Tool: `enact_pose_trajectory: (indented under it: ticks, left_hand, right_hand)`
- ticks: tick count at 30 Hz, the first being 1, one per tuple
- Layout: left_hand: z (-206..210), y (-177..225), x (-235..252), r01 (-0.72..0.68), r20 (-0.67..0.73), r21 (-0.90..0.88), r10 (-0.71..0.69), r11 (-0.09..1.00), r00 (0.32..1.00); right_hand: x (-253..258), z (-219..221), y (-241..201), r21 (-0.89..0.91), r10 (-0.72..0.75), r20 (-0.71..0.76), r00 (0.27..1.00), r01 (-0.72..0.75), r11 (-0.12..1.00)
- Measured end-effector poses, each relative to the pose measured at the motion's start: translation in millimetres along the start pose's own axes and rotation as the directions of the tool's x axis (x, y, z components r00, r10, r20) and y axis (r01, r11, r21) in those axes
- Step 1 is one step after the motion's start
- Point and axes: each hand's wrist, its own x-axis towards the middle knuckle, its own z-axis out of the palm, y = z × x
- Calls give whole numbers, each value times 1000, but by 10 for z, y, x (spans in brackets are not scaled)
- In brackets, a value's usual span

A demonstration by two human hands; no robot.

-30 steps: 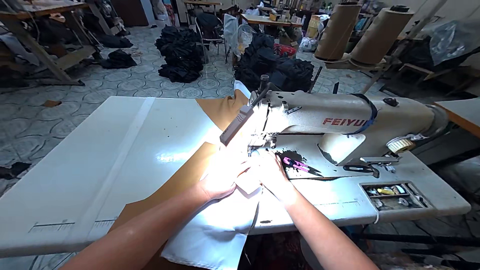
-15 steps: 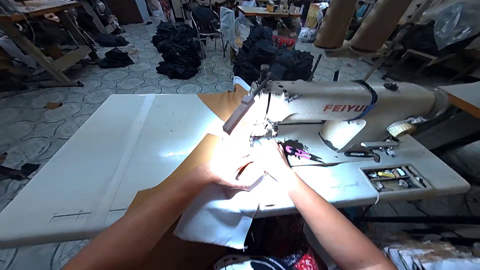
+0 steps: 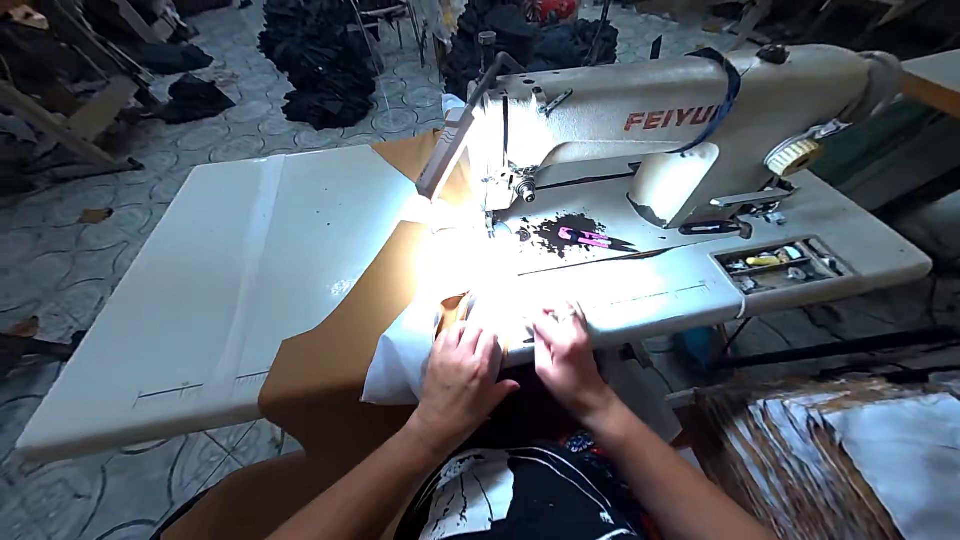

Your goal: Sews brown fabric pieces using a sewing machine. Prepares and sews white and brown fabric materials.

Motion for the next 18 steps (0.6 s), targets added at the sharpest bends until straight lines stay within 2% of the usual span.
enact_pose_trajectory:
  ticks: [3,6,15,18]
  left_hand:
    - [71,-21,-34,13,-69,-64,-17,998,997]
    - [40,-55,-26,41,-71,-171,-53,984,996]
    - [42,-53,40,7,-197,-305,-70,952,978]
    - [36,-1,96,1,-186,-293,-58,956,981]
  right_hand:
    - [-361,26,-71,-48,-85,-9,996,85,995]
    - [-457,53,-69,-104,-140,18,990,141,985]
    - [-433,54,-50,-85,-135,7,991,135,987]
    - [-430,38,-50,-80,-136,9,991,137,987]
